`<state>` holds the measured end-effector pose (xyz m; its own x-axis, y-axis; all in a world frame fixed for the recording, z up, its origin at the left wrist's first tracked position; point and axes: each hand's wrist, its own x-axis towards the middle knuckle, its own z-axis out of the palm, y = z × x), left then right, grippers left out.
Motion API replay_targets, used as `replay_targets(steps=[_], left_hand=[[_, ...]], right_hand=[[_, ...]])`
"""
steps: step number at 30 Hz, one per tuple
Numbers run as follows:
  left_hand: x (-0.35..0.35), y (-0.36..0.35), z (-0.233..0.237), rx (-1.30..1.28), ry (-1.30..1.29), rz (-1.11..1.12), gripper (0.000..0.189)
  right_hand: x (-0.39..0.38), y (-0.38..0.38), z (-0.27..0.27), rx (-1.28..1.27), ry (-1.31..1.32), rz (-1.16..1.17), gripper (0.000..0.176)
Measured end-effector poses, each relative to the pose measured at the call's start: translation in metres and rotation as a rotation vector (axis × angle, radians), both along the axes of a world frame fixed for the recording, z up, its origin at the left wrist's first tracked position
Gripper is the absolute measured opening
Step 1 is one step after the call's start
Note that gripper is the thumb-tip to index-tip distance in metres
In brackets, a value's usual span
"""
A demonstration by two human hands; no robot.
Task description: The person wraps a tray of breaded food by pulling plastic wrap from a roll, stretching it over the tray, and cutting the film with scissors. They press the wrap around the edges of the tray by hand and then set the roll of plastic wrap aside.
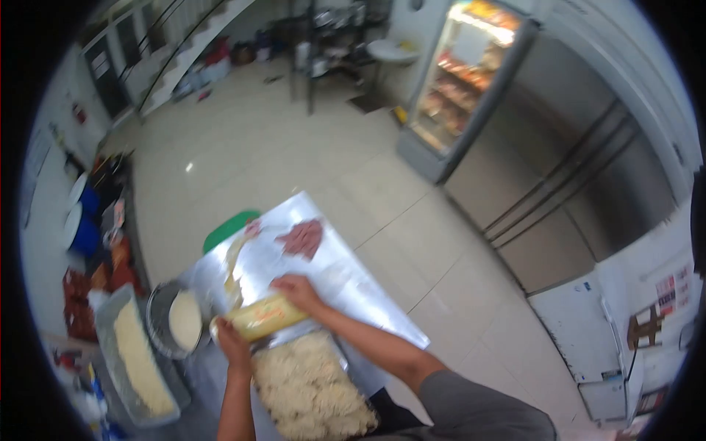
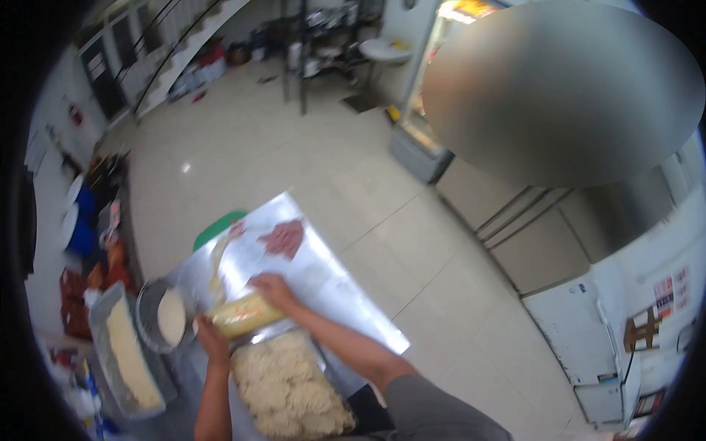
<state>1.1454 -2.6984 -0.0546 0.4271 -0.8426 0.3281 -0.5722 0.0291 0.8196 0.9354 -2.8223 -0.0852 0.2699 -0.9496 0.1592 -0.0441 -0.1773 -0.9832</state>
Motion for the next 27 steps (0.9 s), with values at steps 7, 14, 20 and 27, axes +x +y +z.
replay_targets(steps=[7,14,20,27], left_hand=[[0.048,0.027,0.05,0.437,-0.145,-0.46,0.019],[0.042,0.056,-0.005,0.262,-0.358,-0.243,0.033],[0.02,0.052,-0.003,0.245,-0.066,0.194,0.007],[0.024,0.037,-0.031,-0.08,0.212,0.342,0.008]], right_hand=[[-0.018,0.02,0.042,-0.246,0.118,-0.054,0.009],[0.003,0.027,0.045,-0.256,0.108,-0.059,0.009],[0.007,0.021,0.045,-0.245,0.139,-0.09,0.01],[0.008,0.026,0.045,-0.226,0.1,-0.139,0.009]])
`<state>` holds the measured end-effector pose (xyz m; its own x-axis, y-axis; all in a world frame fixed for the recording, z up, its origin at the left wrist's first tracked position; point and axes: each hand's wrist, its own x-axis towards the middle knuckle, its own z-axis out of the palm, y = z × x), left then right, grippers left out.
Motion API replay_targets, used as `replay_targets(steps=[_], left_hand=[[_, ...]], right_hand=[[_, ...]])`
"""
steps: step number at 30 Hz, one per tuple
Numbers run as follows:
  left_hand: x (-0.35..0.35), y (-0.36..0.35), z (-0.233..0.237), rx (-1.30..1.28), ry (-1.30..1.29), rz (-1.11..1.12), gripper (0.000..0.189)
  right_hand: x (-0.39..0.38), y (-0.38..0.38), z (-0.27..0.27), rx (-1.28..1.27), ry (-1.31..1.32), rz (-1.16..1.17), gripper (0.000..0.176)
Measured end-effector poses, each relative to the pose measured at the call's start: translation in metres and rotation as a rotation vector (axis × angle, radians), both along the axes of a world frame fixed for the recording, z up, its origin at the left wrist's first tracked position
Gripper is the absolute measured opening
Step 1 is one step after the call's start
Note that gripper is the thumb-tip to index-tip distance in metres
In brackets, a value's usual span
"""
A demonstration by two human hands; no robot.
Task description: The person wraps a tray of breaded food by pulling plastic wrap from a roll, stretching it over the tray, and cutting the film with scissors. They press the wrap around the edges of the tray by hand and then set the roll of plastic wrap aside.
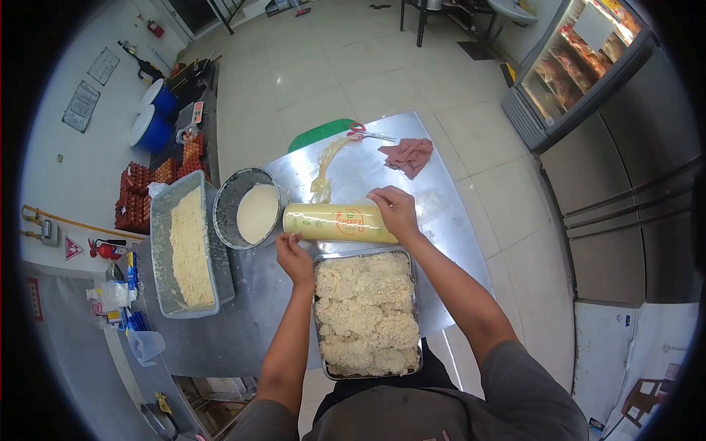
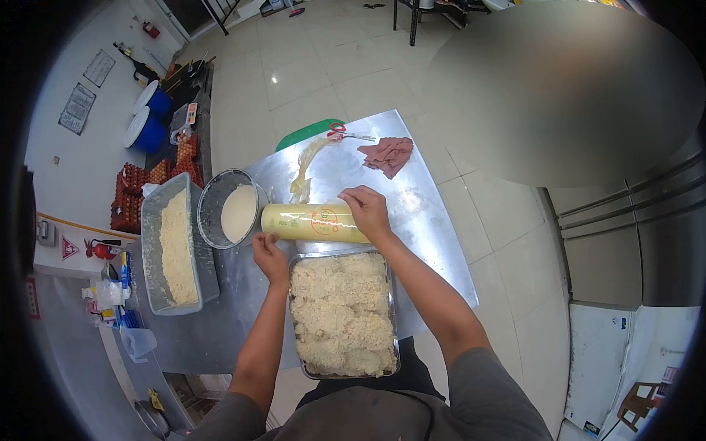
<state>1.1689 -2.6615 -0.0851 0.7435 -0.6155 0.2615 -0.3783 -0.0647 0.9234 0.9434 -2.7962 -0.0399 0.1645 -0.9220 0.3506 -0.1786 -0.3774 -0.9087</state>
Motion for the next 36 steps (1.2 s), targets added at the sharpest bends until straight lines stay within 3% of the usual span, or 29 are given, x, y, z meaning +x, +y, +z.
replay_targets(steps=[4,7,10,12,13,15,18,22,24,26,28,31,36], left_hand=[[0.015,0.001,-0.005,-0.012,-0.115,0.011,0.004],[0.025,0.001,-0.013,-0.05,-0.074,0.044,0.004],[0.055,0.006,-0.027,-0.101,-0.157,-0.045,0.007],[0.076,0.018,-0.02,0.028,-0.358,-0.358,0.011],[0.085,0.022,-0.015,0.029,-0.356,-0.357,0.011],[0.095,0.032,0.02,0.203,-0.383,-0.594,0.015],[0.091,0.029,0.062,0.109,-0.617,-0.745,0.018],[0.092,0.028,0.067,0.229,-0.445,-0.826,0.026],[0.083,0.023,0.075,0.497,-0.411,-0.954,0.035],[0.083,0.024,0.052,0.507,-0.398,-0.91,0.039],[0.082,0.029,0.02,0.522,-0.38,-0.876,0.043],[0.078,0.04,-0.019,0.558,-0.48,-0.474,0.011],[0.075,0.047,-0.015,0.437,-0.434,-0.447,0.009]], right_hand=[[-0.003,0.002,0.003,0.016,-0.03,-0.04,0.007],[-0.004,0.002,0.0,-0.157,0.032,-0.081,0.007],[-0.008,0.007,-0.002,-0.152,-0.006,-0.125,0.007],[-0.016,0.007,-0.002,-0.044,-0.045,-0.097,0.009],[-0.02,0.006,-0.002,-0.043,-0.044,-0.096,0.009],[-0.029,0.005,-0.002,0.058,-0.119,-0.05,0.011],[-0.038,0.001,0.005,0.094,-0.146,0.005,0.013],[-0.04,-0.004,0.014,0.154,-0.16,0.023,0.013],[-0.038,-0.008,0.015,0.136,-0.161,0.025,0.013],[-0.037,-0.007,0.014,0.016,-0.002,0.055,0.012],[-0.036,-0.004,0.014,0.03,-0.011,0.047,0.012],[-0.032,0.003,0.021,0.033,-0.005,0.072,0.012],[-0.04,-0.001,0.017,-0.037,0.071,0.115,0.012]])
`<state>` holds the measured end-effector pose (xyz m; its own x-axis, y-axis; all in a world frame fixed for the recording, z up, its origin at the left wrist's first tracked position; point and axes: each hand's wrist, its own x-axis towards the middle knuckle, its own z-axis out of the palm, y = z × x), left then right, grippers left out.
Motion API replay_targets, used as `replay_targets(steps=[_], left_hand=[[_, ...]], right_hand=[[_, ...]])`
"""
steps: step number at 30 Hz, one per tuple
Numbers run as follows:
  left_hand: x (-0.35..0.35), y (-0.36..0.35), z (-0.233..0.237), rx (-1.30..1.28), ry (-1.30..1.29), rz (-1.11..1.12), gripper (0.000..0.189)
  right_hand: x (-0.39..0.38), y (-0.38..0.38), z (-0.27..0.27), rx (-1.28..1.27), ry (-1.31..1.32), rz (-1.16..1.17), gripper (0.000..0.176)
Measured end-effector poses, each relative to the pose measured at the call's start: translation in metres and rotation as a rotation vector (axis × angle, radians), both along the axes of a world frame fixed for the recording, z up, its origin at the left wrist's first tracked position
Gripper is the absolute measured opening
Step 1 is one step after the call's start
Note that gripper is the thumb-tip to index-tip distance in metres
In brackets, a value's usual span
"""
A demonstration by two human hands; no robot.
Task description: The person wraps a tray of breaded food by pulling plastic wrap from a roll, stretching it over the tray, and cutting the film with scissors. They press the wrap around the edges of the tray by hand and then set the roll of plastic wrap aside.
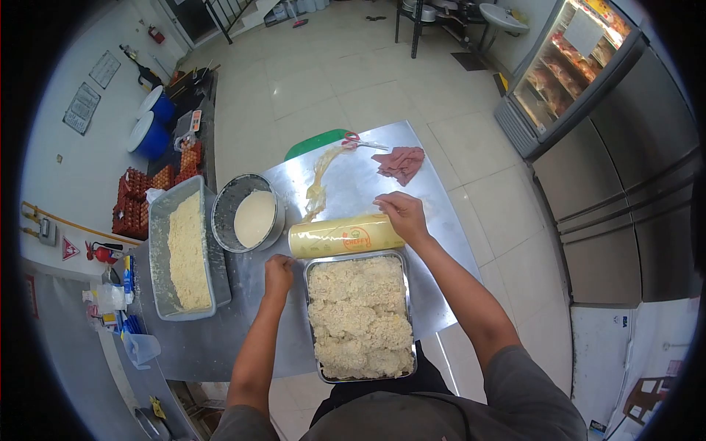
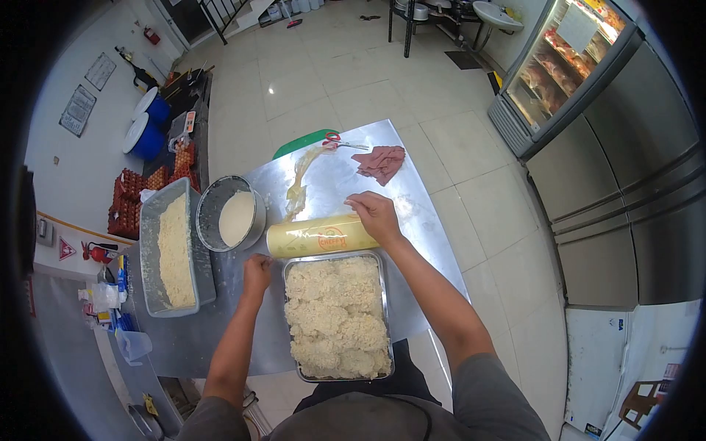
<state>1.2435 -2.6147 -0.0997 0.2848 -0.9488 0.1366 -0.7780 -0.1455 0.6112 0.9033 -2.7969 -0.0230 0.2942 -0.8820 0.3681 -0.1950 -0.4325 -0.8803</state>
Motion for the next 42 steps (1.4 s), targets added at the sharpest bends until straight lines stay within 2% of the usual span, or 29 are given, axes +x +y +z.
replay_targets(steps=[4,6,8,10,17,19,23,25,26,28,29,31,32,34,37,38,39,41,42], left_hand=[[-0.004,0.001,0.053,-0.027,-0.137,-0.042,0.013],[0.005,0.004,0.049,0.021,-0.153,-0.117,0.011],[0.011,0.008,0.038,0.071,-0.17,-0.191,0.01],[0.012,0.01,0.027,0.192,-0.225,-0.491,0.015],[0.048,-0.006,0.039,0.119,-0.18,-0.628,0.02],[0.05,-0.007,0.056,0.075,-0.254,-0.45,0.02],[0.044,-0.001,0.058,-0.024,-0.272,-0.379,0.019],[0.032,0.002,0.059,-0.117,-0.104,-0.109,0.011],[0.027,0.002,0.055,-0.121,-0.104,-0.116,0.011],[0.018,0.004,0.032,-0.305,0.295,0.031,0.011],[0.008,0.002,0.016,-0.309,0.29,0.024,0.011],[-0.014,-0.008,-0.023,-0.48,0.95,0.297,0.016],[-0.019,-0.013,-0.045,-0.486,0.947,0.289,0.016],[-0.027,-0.03,-0.078,-0.587,0.844,0.514,0.017],[-0.04,-0.044,-0.06,-0.615,0.814,0.569,0.02],[-0.032,-0.048,-0.071,-0.673,0.677,0.528,0.018],[-0.024,-0.047,-0.069,-0.681,0.679,0.548,0.018],[-0.009,-0.044,-0.062,-0.556,0.357,0.303,0.017],[-0.005,-0.042,-0.056,-0.554,0.359,0.312,0.017]], right_hand=[[-0.012,0.001,-0.005,0.048,-0.03,-0.038,0.012],[-0.012,0.002,-0.006,0.211,-0.167,-0.078,0.013],[-0.01,0.002,-0.005,0.163,-0.137,-0.061,0.013],[-0.006,0.001,-0.004,0.106,-0.108,-0.05,0.013],[-0.014,0.002,-0.005,0.123,-0.083,-0.032,0.013],[-0.015,0.004,-0.007,0.148,-0.091,-0.028,0.012],[-0.018,0.006,-0.005,0.133,-0.118,-0.066,0.012],[-0.019,0.005,0.0,0.105,-0.124,-0.079,0.012],[-0.02,0.004,0.003,0.131,-0.138,-0.084,0.011],[-0.022,0.005,0.004,0.157,-0.156,-0.095,0.011],[-0.021,0.005,0.003,0.158,-0.143,-0.094,0.011],[-0.016,0.004,0.0,0.149,-0.143,-0.101,0.011],[-0.013,0.006,-0.004,0.147,-0.149,-0.106,0.012],[-0.007,0.007,-0.009,0.126,-0.147,-0.108,0.012],[-0.008,0.008,-0.014,0.178,-0.136,-0.082,0.012],[-0.007,0.007,-0.017,0.231,-0.185,-0.099,0.012],[-0.004,0.006,-0.019,0.286,-0.236,-0.116,0.012],[-0.001,0.002,-0.02,0.327,-0.268,-0.108,0.013],[0.0,0.001,-0.019,0.331,-0.277,-0.1,0.013]])
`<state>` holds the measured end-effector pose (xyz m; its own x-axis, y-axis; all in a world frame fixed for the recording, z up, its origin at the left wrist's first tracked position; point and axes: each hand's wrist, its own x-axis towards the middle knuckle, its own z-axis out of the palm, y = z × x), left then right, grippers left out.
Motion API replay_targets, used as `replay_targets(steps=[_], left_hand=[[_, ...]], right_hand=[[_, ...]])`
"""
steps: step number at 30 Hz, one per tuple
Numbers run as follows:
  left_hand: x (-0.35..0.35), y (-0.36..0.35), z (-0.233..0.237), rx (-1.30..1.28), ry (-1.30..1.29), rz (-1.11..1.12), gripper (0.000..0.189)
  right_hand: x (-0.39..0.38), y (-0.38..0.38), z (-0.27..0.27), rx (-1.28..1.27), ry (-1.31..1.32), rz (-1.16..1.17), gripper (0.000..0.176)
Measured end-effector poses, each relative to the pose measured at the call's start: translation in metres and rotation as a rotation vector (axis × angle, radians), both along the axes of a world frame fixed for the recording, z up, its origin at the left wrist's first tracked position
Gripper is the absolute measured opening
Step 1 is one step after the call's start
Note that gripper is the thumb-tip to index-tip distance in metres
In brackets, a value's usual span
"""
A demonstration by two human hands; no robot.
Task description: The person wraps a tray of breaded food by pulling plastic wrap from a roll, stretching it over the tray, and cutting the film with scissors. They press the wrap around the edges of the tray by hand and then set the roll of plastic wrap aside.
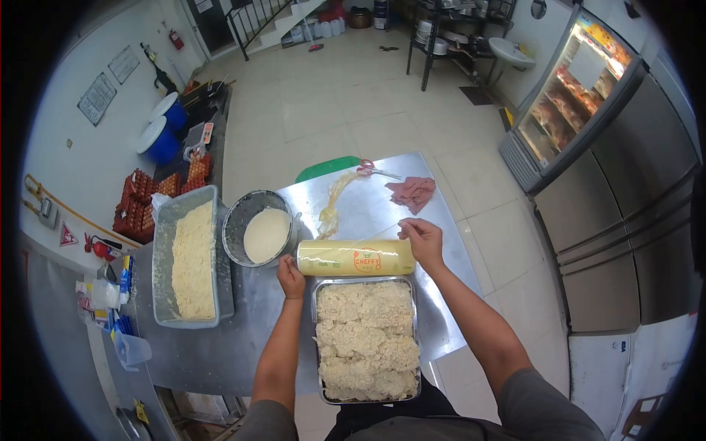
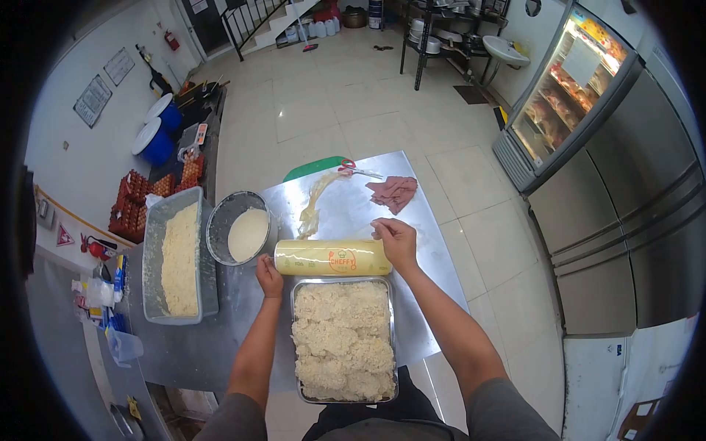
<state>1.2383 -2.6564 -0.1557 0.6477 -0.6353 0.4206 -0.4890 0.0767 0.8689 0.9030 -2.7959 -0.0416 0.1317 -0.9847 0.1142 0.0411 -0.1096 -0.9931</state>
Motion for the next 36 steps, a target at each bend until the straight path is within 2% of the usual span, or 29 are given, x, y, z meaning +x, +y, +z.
replay_targets(steps=[2,3,5,7,9,10,12,14,17,19,20,21,23,24,25,27,29,31,32,33,35,36], left_hand=[[0.006,0.007,0.007,0.009,-0.243,-0.127,0.015],[0.011,0.013,0.005,0.011,-0.242,-0.125,0.015],[0.022,0.023,0.003,0.014,-0.393,-0.261,0.014],[0.044,0.037,0.02,0.106,-0.335,-0.268,0.011],[0.067,0.048,0.047,0.286,-0.233,-0.285,0.008],[0.068,0.051,0.061,0.291,-0.234,-0.284,0.008],[0.063,0.053,0.095,0.236,-0.472,-0.383,0.007],[0.057,0.049,0.131,0.232,-0.48,-0.382,0.006],[0.055,0.04,0.176,0.223,-0.501,-0.372,0.005],[0.055,0.031,0.2,0.125,-0.576,-0.369,0.005],[0.054,0.029,0.214,0.246,-0.519,-0.347,0.008],[0.053,0.022,0.215,0.24,-0.523,-0.342,0.008],[0.049,0.0,0.213,0.03,-0.194,-0.289,0.017],[0.035,-0.008,0.221,-0.017,0.012,-0.358,0.021],[0.023,-0.018,0.223,-0.018,0.007,-0.359,0.021],[0.003,-0.038,0.218,-0.192,0.841,-0.407,0.019],[0.005,-0.054,0.2,-0.178,0.886,-0.4,0.019],[0.025,-0.069,0.16,-0.259,1.067,-0.818,0.017],[-0.004,-0.066,0.188,-0.128,1.147,-0.618,0.015],[-0.015,-0.071,0.182,-0.121,1.155,-0.613,0.015],[-0.028,-0.076,0.166,0.266,0.091,-0.566,0.044],[-0.039,-0.075,0.166,0.284,0.099,-0.565,0.044]], right_hand=[[0.0,-0.001,0.001,0.009,-0.008,0.007,0.013],[0.0,-0.003,0.001,0.001,-0.004,0.012,0.013],[-0.002,-0.008,0.003,-0.013,0.003,0.01,0.013],[-0.004,-0.009,0.005,-0.047,0.04,0.013,0.012],[-0.007,-0.014,0.012,-0.055,0.046,0.008,0.011],[-0.009,-0.018,0.017,-0.066,0.051,0.002,0.01],[-0.016,-0.02,0.031,-0.125,0.113,0.035,0.01],[-0.031,-0.02,0.047,-0.227,0.272,0.092,0.01],[-0.045,-0.018,0.049,-0.222,0.316,0.124,0.01],[-0.045,-0.016,0.055,-0.24,0.333,0.135,0.01],[-0.043,-0.015,0.059,-0.253,0.347,0.15,0.011],[-0.041,-0.015,0.062,-0.261,0.344,0.151,0.011],[-0.034,-0.013,0.067,-0.249,0.348,0.159,0.012],[-0.032,-0.012,0.066,-0.232,0.34,0.161,0.012],[-0.03,-0.014,0.064,-0.234,0.336,0.159,0.012],[-0.026,-0.016,0.058,-0.152,0.295,0.149,0.012],[-0.026,-0.017,0.055,-0.181,0.294,0.131,0.012],[-0.027,-0.018,0.055,-0.204,0.301,0.117,0.012],[-0.027,-0.019,0.054,-0.218,0.286,0.114,0.012],[-0.028,-0.022,0.054,-0.231,0.27,0.113,0.012],[-0.03,-0.026,0.053,-0.228,0.273,0.116,0.012],[-0.029,-0.027,0.054,-0.238,0.27,0.118,0.012]])
